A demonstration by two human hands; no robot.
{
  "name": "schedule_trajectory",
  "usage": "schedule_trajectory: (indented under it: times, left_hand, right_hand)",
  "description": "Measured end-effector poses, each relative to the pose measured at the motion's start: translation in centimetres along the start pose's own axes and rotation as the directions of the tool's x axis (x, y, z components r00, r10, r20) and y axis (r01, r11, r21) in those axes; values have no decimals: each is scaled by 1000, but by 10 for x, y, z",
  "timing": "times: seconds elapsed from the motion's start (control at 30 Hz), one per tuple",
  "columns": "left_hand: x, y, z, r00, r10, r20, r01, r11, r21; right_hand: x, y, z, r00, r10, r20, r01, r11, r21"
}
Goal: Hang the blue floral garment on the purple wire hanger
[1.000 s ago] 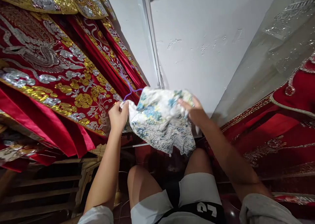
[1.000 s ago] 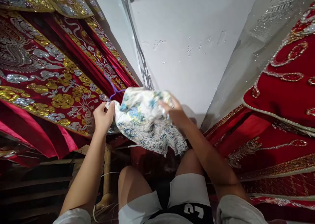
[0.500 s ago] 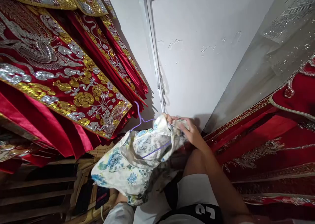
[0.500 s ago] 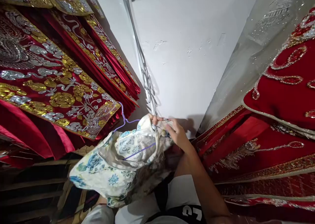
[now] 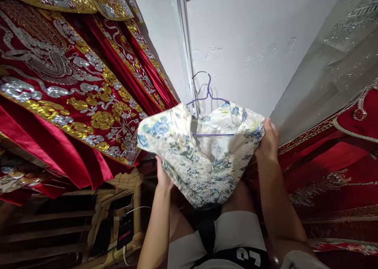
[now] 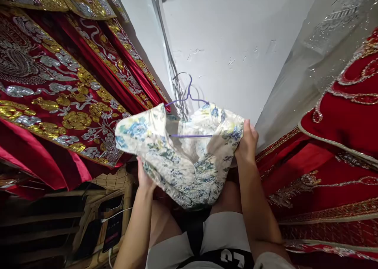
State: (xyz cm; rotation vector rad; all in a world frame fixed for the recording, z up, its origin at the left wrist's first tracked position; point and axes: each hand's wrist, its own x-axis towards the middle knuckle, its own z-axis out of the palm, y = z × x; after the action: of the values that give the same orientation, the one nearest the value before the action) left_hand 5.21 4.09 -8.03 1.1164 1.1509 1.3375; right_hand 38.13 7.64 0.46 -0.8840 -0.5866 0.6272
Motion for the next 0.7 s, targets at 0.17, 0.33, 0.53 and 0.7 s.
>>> schedule_trajectory:
  times: [0.17, 0.33, 0.53, 0.7]
  left_hand:
    - [-18, -2, -14, 981, -128, -143, 93, 970, -226]
    - [-36, -25, -16, 948, -217, -231, 170, 963, -207]
    - [-61, -57, -6, 967, -230, -106, 212, 964, -162]
    - [-69, -58, 7, 956, -269, -116, 245, 951, -186]
  right_hand:
    - [-17, 2, 33, 999, 17, 41, -17, 1000, 17]
    - [-30, 19, 12, 986, 141, 91, -140, 990, -19]
    - [-47, 51, -39, 996, 89, -11, -90, 978, -190]
    - [-125, 88, -52, 972, -149, -180, 69, 919, -389]
